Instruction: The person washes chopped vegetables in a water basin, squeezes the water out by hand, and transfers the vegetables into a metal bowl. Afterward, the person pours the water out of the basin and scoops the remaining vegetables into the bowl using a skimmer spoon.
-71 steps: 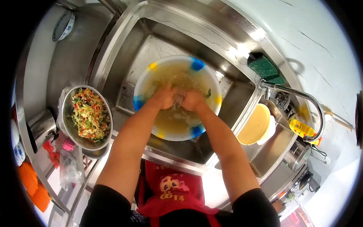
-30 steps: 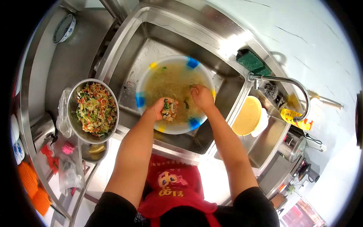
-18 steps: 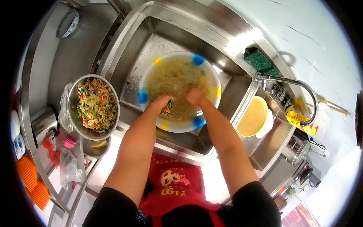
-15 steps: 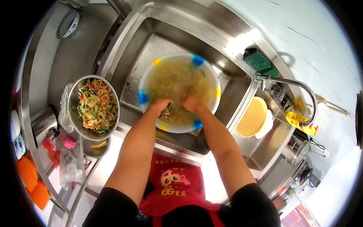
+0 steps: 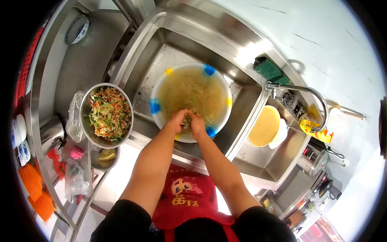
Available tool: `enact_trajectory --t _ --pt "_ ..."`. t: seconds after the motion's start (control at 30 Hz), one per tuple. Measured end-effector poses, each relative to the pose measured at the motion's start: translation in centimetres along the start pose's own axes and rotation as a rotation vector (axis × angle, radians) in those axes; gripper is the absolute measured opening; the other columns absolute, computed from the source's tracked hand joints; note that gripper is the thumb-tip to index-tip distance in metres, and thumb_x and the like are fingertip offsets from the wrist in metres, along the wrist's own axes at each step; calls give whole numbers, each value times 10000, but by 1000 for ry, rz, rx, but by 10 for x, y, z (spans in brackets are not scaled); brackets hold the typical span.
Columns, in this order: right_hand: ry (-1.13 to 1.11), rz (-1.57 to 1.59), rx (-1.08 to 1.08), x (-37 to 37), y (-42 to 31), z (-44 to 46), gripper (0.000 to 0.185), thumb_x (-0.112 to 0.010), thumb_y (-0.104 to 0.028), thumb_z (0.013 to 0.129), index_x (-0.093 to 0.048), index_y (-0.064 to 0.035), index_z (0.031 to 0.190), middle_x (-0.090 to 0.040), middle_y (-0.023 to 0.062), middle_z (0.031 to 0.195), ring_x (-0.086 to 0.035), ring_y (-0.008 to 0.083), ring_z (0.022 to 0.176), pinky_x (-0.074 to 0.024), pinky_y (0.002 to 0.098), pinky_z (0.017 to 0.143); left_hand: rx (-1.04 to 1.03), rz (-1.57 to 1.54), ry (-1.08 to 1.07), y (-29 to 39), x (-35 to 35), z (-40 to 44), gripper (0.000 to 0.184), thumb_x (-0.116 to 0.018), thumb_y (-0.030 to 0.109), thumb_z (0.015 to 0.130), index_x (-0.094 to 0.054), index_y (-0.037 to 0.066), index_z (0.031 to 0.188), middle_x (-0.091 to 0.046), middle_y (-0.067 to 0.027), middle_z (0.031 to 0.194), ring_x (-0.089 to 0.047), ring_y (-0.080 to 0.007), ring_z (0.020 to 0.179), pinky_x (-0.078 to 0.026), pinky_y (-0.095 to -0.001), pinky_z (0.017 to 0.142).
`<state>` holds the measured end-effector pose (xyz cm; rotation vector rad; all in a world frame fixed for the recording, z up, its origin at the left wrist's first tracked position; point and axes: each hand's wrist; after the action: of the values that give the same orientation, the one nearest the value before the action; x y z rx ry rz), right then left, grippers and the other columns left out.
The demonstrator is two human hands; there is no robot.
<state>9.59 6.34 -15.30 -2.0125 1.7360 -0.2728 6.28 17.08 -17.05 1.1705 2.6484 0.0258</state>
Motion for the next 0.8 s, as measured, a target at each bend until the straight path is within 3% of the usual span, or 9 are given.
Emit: enact_trajectory --t 0.1,0.27,0.4,0.47,0.5,0.57,0.67,0.73,0.8 --pt "137 -316 119 -15 -25 -34 342 -526 -187 916 -557 -14 1210 -622 115 1035 -572 208 887 -474 349 776 -60 -209 -198 0 -3 9 395 -471 402 930 -568 128 1198 -623 -83 1118 -578 -272 1010 -479 -455 858" --pt "-82 -883 835 -20 -82 -131 342 -543 -167 919 -541 36 1194 -638 241 990 -636 364 907 -495 424 802 -210 -562 -646 10 -23 -29 341 -441 340 927 -613 88 1079 -631 -83 1041 -610 -250 975 -509 -444 842" --pt "-4 -895 677 -2 -106 -148 303 -526 -139 944 -555 -3 1213 -644 94 1065 -617 214 1045 -493 335 856 -215 -816 -862 14 -28 -59 353 -407 294 946 -600 49 1111 -636 -107 1052 -619 -288 981 -507 -446 891" --pt "133 -405 435 20 -97 -113 289 -511 -249 978 -577 -78 1202 -644 68 1080 -614 233 1051 -488 390 886 -198 -873 -882 14 -33 -69 360 -405 303 947 -598 47 1111 -636 -107 1055 -620 -298 978 -503 -441 904" --pt "136 -409 435 25 -89 -98 289 -511 -249 978 -577 -78 1202 -644 68 1080 -614 233 1051 -488 390 886 -235 -857 -823 14 -39 -73 349 -429 285 936 -592 39 1122 -639 -110 1052 -615 -300 976 -499 -450 887" --pt "-129 456 12 22 -70 -72 361 -473 -395 988 -583 -109 1179 -628 80 1106 -591 262 1069 -464 436 922 -272 -844 -761 8 -50 -77 341 -453 266 925 -586 31 1133 -643 -114 1049 -611 -302 974 -496 -458 870" --pt "-362 582 3 0 -68 -67 434 -439 -470 981 -562 -103 1177 -603 97 1136 -565 296 1065 -446 491 931 -1244 570 50 0 -52 -92 366 -503 198 903 -568 18 1215 -647 -132 1119 -608 -302 1011 -460 -450 853" --pt "-629 650 58 -1 -59 -65 432 -457 -447 982 -539 -86 1205 -577 92 1188 -555 269 1072 -453 466 934 -1248 630 139 -14 -55 -102 370 -498 195 904 -564 26 1226 -637 -137 1146 -600 -316 1024 -451 -453 873" --pt "-444 636 88 0 -60 -64 434 -455 -431 988 -531 -75 1223 -577 95 1197 -555 262 1075 -455 440 941 -1297 742 280 -14 -61 -105 379 -487 190 907 -557 42 1249 -617 -146 1200 -585 -342 1051 -432 -459 915"
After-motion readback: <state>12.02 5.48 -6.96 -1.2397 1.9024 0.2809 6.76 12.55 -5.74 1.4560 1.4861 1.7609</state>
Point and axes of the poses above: each hand's wrist, its own z-axis towards the middle knuckle, its own x-axis out of the back of the hand, y = z × x
